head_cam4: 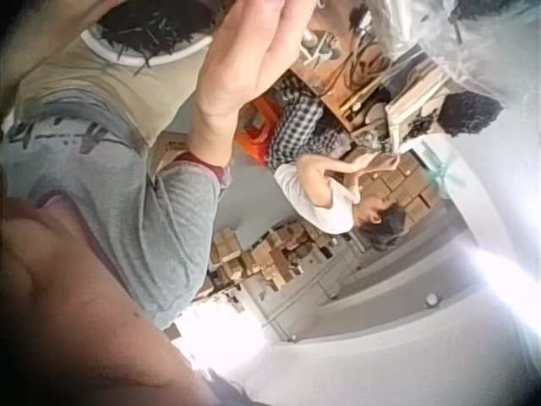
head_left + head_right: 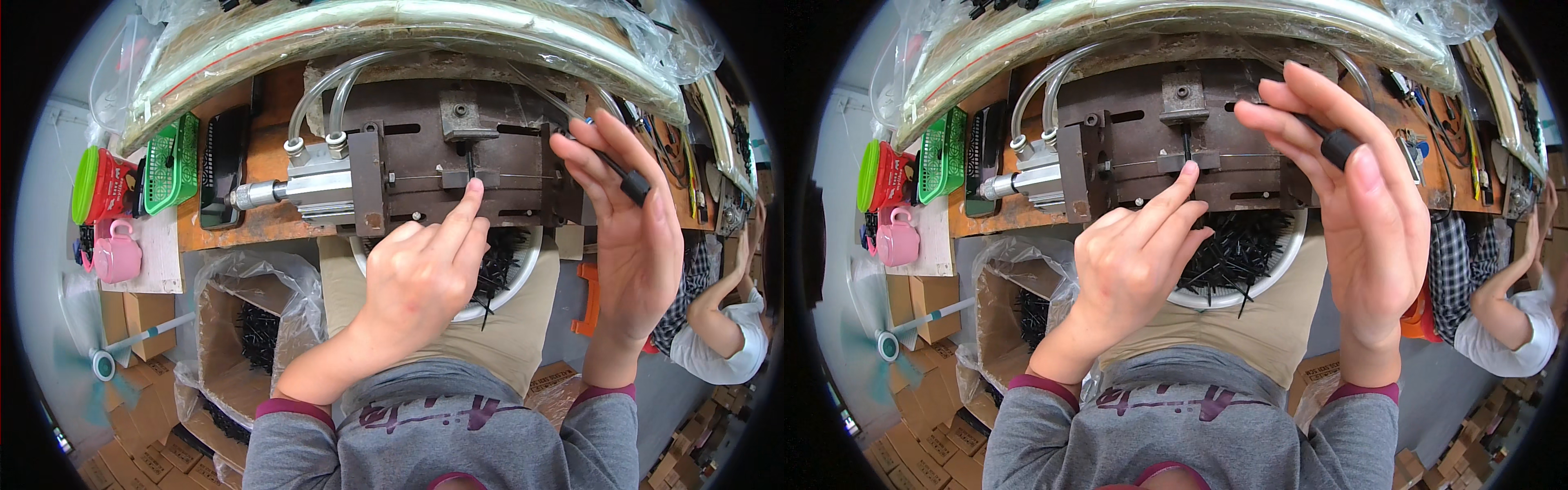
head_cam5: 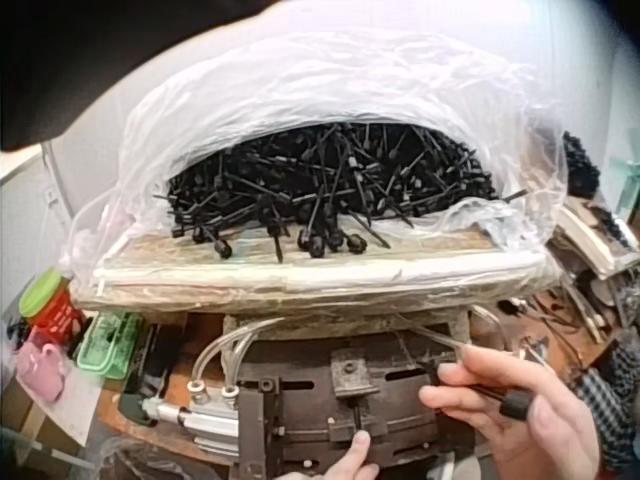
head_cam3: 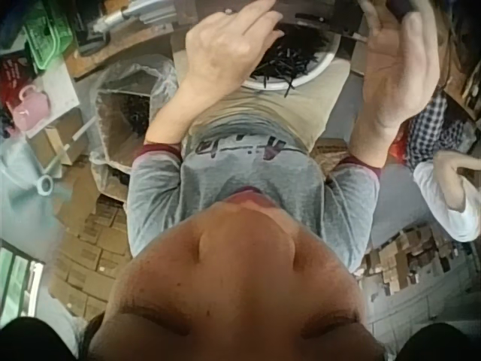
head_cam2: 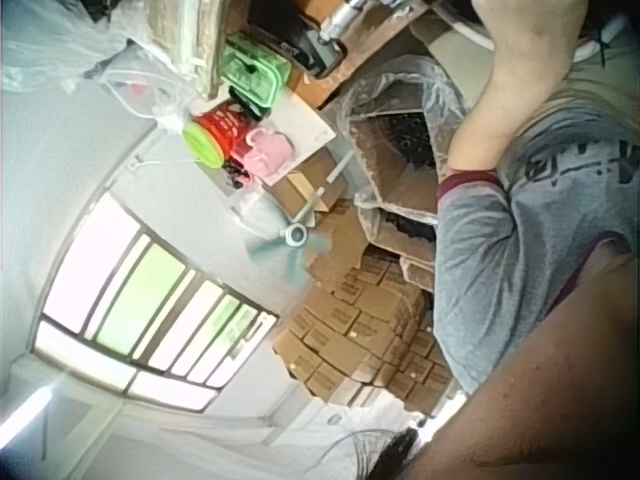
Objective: Manually assemble small plastic electrical components or cable ties using a specialized benchtop fixture.
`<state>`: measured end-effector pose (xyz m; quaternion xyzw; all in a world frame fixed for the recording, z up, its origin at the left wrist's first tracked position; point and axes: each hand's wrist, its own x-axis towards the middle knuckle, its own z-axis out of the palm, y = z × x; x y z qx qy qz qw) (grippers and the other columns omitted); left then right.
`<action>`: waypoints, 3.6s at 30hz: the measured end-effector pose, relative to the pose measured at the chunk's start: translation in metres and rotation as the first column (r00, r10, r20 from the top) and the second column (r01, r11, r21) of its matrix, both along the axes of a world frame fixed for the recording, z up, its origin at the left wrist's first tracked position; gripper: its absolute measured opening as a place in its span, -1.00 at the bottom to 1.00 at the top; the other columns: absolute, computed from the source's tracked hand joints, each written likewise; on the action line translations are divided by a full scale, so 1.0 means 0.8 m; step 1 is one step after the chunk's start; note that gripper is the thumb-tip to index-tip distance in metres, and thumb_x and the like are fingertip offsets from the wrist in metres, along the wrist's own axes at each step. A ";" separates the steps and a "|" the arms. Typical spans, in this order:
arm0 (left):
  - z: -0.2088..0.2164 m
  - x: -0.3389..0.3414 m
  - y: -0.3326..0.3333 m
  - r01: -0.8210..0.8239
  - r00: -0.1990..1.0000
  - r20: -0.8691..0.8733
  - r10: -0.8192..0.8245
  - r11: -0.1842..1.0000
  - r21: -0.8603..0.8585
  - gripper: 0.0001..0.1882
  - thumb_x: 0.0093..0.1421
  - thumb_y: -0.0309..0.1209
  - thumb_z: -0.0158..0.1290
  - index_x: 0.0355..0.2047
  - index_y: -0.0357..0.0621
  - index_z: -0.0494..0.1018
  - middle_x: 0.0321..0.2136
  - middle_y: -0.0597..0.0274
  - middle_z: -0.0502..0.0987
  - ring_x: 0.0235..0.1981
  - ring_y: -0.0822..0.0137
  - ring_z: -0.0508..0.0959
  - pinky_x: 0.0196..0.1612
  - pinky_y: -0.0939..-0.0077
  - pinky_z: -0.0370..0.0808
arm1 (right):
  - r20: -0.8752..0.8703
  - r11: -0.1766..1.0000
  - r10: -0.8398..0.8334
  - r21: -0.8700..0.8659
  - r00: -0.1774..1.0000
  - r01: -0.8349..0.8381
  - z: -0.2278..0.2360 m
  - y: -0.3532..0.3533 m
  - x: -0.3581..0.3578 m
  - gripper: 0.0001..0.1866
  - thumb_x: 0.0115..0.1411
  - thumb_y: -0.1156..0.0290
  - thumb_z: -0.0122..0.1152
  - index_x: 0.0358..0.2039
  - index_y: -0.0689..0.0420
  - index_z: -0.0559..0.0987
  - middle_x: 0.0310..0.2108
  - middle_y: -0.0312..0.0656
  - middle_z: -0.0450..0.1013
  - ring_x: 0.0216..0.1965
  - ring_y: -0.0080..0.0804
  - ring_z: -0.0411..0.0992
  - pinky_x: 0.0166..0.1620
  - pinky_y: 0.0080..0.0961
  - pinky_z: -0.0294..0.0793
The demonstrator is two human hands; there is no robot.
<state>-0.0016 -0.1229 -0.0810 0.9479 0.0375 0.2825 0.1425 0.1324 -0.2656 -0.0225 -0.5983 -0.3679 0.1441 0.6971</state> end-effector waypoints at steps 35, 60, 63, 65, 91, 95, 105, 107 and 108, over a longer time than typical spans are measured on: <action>0.138 0.094 0.152 0.032 0.989 0.146 0.010 0.958 -0.283 -0.78 0.11 -0.52 0.30 -0.21 -0.25 0.64 -0.36 0.21 0.69 -0.35 0.50 0.64 -0.25 0.64 0.54 | 0.712 0.938 -0.004 -0.240 0.702 0.249 0.006 0.053 0.009 -0.75 0.08 0.43 0.42 -0.26 0.20 0.58 -0.32 -0.15 0.55 -0.46 -0.29 0.51 -0.39 -0.44 0.52; -0.005 -0.010 0.006 0.075 0.997 0.037 -0.070 0.989 -0.129 -0.70 -0.04 -0.49 0.34 -0.25 -0.23 0.59 0.10 -0.01 0.54 -0.26 0.18 0.68 -0.19 0.42 0.63 | 0.779 0.533 0.615 -0.526 0.124 0.663 0.085 0.117 0.218 -0.57 0.40 0.27 0.03 0.17 0.25 0.43 0.12 0.04 0.45 0.18 -0.03 0.39 0.26 -0.21 0.35; -0.003 -0.001 0.005 0.073 0.997 0.008 -0.072 0.994 -0.081 -0.71 -0.04 -0.46 0.34 -0.28 -0.21 0.59 0.10 -0.01 0.54 -0.32 0.20 0.68 -0.23 0.44 0.63 | 0.850 0.638 0.504 -0.486 0.153 0.597 0.086 0.093 0.202 -0.60 0.40 0.31 0.04 0.16 0.22 0.44 0.12 0.03 0.46 0.17 -0.02 0.40 0.23 -0.20 0.38; 0.004 0.004 0.008 0.095 0.995 -0.027 -0.097 0.992 -0.086 -0.72 -0.05 -0.44 0.34 -0.29 -0.20 0.59 0.11 -0.02 0.54 -0.36 0.22 0.68 -0.26 0.46 0.62 | 0.926 0.760 0.372 -0.341 0.061 0.553 0.080 0.074 0.210 -0.66 0.39 0.34 0.06 0.09 0.23 0.46 0.05 0.02 0.48 0.08 0.01 0.43 0.15 -0.22 0.41; 0.001 -0.019 0.003 0.134 0.988 0.128 -0.088 0.900 -0.414 -0.61 -0.03 -0.64 0.33 -0.13 -0.37 0.58 0.15 -0.19 0.46 -0.32 0.29 0.67 -0.28 0.45 0.65 | 0.680 0.928 -0.056 -0.235 0.731 0.289 -0.014 -0.015 0.026 -0.78 0.18 0.61 0.28 -0.16 0.36 0.50 -0.37 -0.02 0.50 -0.40 -0.15 0.54 -0.31 -0.43 0.49; -0.006 -0.013 -0.006 0.021 1.000 -0.011 -0.022 0.998 -0.065 -0.66 -0.09 -0.52 0.35 -0.23 -0.25 0.63 -0.01 0.06 0.62 -0.43 0.30 0.65 -0.32 0.49 0.57 | 0.562 0.929 -0.058 -0.273 0.825 0.252 -0.016 -0.021 0.015 -0.79 0.18 0.61 0.28 -0.18 0.36 0.51 -0.40 -0.06 0.50 -0.43 -0.21 0.53 -0.32 -0.48 0.49; 0.012 0.000 0.003 0.031 0.997 -0.070 -0.031 0.999 0.004 -0.66 -0.12 -0.47 0.36 -0.26 -0.18 0.63 0.00 0.09 0.62 -0.55 0.34 0.58 -0.41 0.53 0.50 | 0.964 0.955 0.031 -0.106 0.264 0.276 -0.022 -0.030 0.029 -0.59 -0.24 0.53 0.33 -0.26 0.24 0.52 -0.44 -0.12 0.46 -0.52 -0.25 0.39 -0.51 -0.41 0.35; 0.021 -0.001 0.008 0.054 0.992 -0.109 -0.062 0.996 -0.070 -0.63 -0.11 -0.51 0.34 -0.21 -0.19 0.62 0.01 0.09 0.61 -0.52 0.33 0.60 -0.38 0.53 0.53 | 0.992 0.952 0.087 -0.111 0.095 0.284 -0.025 -0.030 0.030 -0.58 -0.25 0.49 0.32 -0.26 0.21 0.53 -0.43 -0.15 0.47 -0.52 -0.30 0.39 -0.52 -0.47 0.33; 0.022 -0.003 0.010 0.099 0.989 -0.081 -0.122 0.965 -0.243 -0.58 -0.10 -0.57 0.31 -0.15 -0.21 0.61 0.01 0.10 0.62 -0.48 0.35 0.62 -0.34 0.54 0.55 | 0.995 0.951 0.094 -0.096 0.021 0.294 -0.029 -0.029 0.030 -0.62 -0.22 0.41 0.28 -0.28 0.12 0.54 -0.43 -0.20 0.48 -0.50 -0.37 0.40 -0.51 -0.55 0.30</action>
